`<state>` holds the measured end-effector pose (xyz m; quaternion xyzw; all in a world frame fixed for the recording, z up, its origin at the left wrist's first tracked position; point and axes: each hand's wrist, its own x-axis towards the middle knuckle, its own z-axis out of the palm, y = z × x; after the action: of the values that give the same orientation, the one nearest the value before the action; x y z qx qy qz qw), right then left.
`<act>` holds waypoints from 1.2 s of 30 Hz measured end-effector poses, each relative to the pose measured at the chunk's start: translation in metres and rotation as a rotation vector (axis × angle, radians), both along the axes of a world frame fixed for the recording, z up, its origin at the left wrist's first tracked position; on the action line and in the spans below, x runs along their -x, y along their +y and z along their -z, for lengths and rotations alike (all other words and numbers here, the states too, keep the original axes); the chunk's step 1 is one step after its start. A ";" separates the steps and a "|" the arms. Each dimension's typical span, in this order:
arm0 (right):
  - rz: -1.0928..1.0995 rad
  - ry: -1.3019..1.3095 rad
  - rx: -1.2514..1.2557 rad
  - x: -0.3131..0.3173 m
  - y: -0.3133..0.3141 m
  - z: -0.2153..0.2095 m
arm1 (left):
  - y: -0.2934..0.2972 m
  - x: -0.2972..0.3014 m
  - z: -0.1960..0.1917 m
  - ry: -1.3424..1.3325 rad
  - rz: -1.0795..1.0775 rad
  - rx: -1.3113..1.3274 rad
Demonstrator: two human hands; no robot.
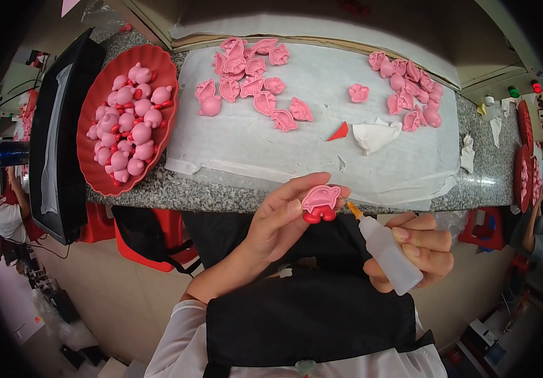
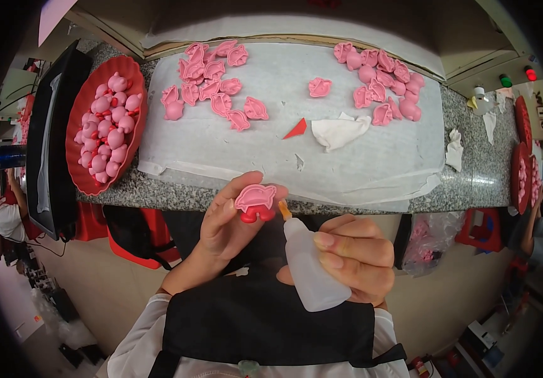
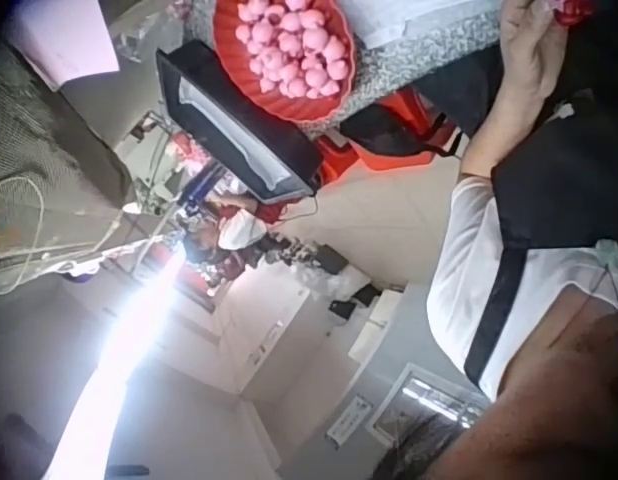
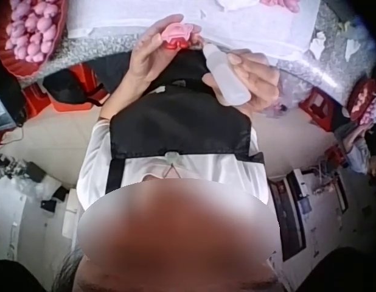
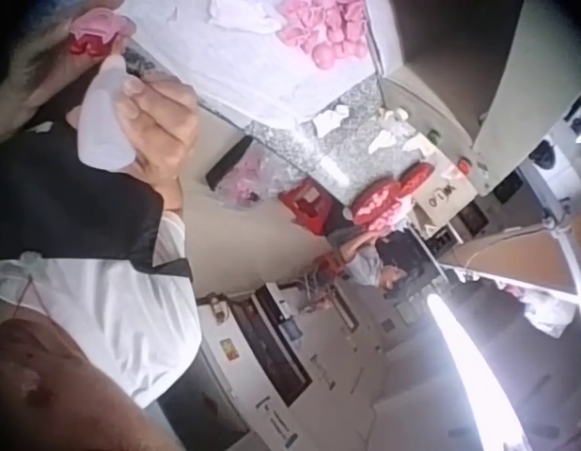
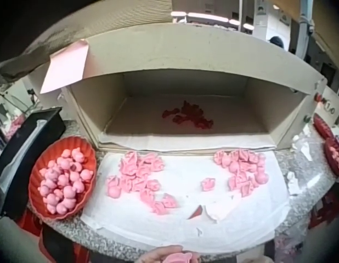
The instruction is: Assembling small clay figures by applying liquid adhesive or glaze to individual components at a workbench.
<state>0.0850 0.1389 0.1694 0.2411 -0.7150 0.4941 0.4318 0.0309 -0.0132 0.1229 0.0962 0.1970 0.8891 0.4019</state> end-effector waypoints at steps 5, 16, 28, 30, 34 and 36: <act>-0.003 -0.054 -0.026 -0.001 0.001 -0.002 | 0.002 0.000 -0.003 0.000 0.008 0.000; -0.043 -0.068 -0.108 -0.001 -0.001 -0.003 | 0.002 -0.001 -0.005 0.027 -0.046 0.129; -0.056 -0.075 -0.092 -0.001 -0.004 -0.003 | 0.001 -0.001 -0.003 -0.063 -0.034 0.081; -0.070 -0.081 -0.075 -0.002 -0.004 -0.003 | 0.001 0.000 -0.003 -0.074 -0.027 0.075; -0.099 -0.132 -0.075 -0.004 -0.002 -0.004 | 0.001 0.000 -0.004 -0.089 -0.026 0.071; -0.096 -0.132 -0.080 -0.005 -0.001 -0.003 | 0.002 0.000 -0.003 -0.086 -0.024 0.069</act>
<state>0.0898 0.1383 0.1727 0.2591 -0.7488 0.5001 0.3495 0.0312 -0.0116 0.1255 0.0418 0.2110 0.8898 0.4024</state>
